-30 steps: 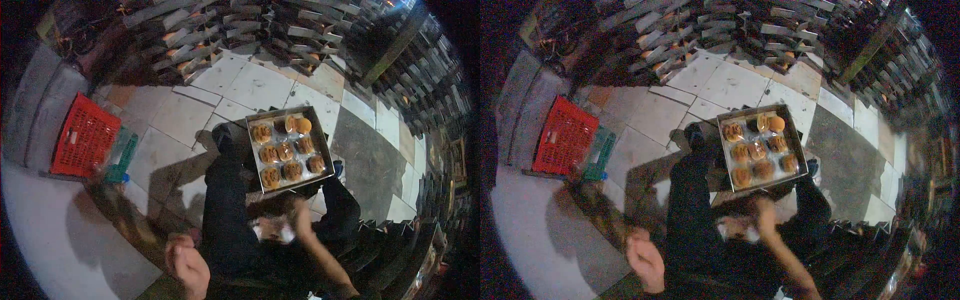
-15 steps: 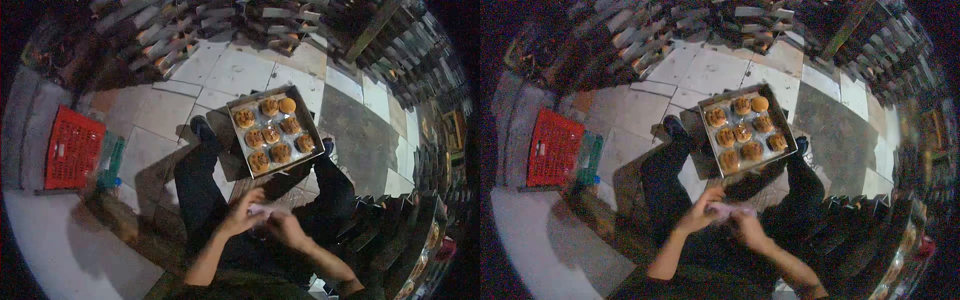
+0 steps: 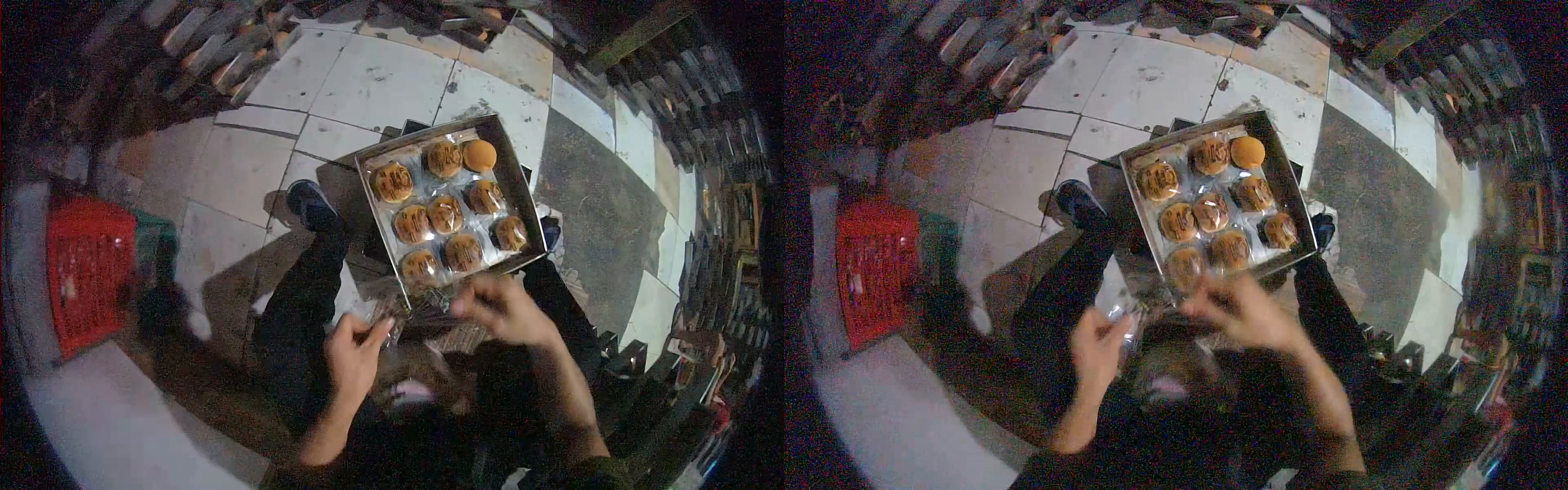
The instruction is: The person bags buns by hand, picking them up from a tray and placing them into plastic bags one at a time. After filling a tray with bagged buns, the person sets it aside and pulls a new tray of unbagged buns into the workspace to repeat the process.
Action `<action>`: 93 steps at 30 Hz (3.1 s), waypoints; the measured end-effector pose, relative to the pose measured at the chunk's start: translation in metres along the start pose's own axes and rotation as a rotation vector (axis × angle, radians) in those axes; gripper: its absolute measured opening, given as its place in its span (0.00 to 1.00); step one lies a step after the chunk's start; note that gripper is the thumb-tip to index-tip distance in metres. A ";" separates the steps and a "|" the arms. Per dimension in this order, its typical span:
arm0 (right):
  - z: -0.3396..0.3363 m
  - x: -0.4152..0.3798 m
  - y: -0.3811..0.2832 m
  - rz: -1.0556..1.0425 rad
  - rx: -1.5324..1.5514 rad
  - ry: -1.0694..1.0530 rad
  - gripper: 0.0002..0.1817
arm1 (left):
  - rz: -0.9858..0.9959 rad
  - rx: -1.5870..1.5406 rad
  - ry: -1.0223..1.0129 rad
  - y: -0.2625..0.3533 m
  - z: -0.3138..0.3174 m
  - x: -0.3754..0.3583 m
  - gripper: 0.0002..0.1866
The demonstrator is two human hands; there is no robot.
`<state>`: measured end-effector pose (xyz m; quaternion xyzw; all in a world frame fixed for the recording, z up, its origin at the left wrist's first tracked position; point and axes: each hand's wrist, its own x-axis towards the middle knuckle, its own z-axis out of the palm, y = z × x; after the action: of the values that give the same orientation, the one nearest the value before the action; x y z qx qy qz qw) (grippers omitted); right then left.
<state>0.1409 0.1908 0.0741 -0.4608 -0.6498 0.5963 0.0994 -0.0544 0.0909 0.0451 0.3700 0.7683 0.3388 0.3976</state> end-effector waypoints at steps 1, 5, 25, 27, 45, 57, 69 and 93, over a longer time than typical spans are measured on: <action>0.002 0.032 0.064 -0.146 0.165 0.586 0.08 | -0.055 0.014 -0.007 -0.014 -0.002 0.001 0.13; -0.093 0.199 0.218 0.160 -0.279 0.872 0.20 | -0.290 -0.344 0.031 -0.007 0.003 0.019 0.08; -0.069 0.070 0.059 -0.206 0.804 0.311 0.31 | -0.318 -0.533 -0.109 0.005 -0.008 0.015 0.08; -0.055 0.012 0.014 -0.193 0.513 0.185 0.34 | -0.123 -0.280 -0.301 0.004 -0.015 0.012 0.11; 0.168 -0.179 -0.097 -0.762 -0.053 0.362 0.37 | 0.324 -1.220 -0.825 0.038 -0.078 -0.126 0.41; 0.171 -0.165 -0.113 -0.630 -0.489 0.250 0.32 | 0.325 -1.078 -0.183 0.002 -0.075 -0.099 0.31; 0.146 -0.148 -0.069 -0.235 0.155 0.091 0.10 | -0.106 -1.553 -0.245 0.022 -0.092 -0.096 0.22; 0.123 -0.165 -0.059 -0.475 -0.828 0.171 0.06 | -0.139 -1.304 -0.303 0.045 -0.075 -0.093 0.15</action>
<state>0.1206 -0.0035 0.1618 -0.3478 -0.9092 0.2084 0.0943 -0.0678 0.0183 0.1490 0.0472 0.3642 0.6512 0.6641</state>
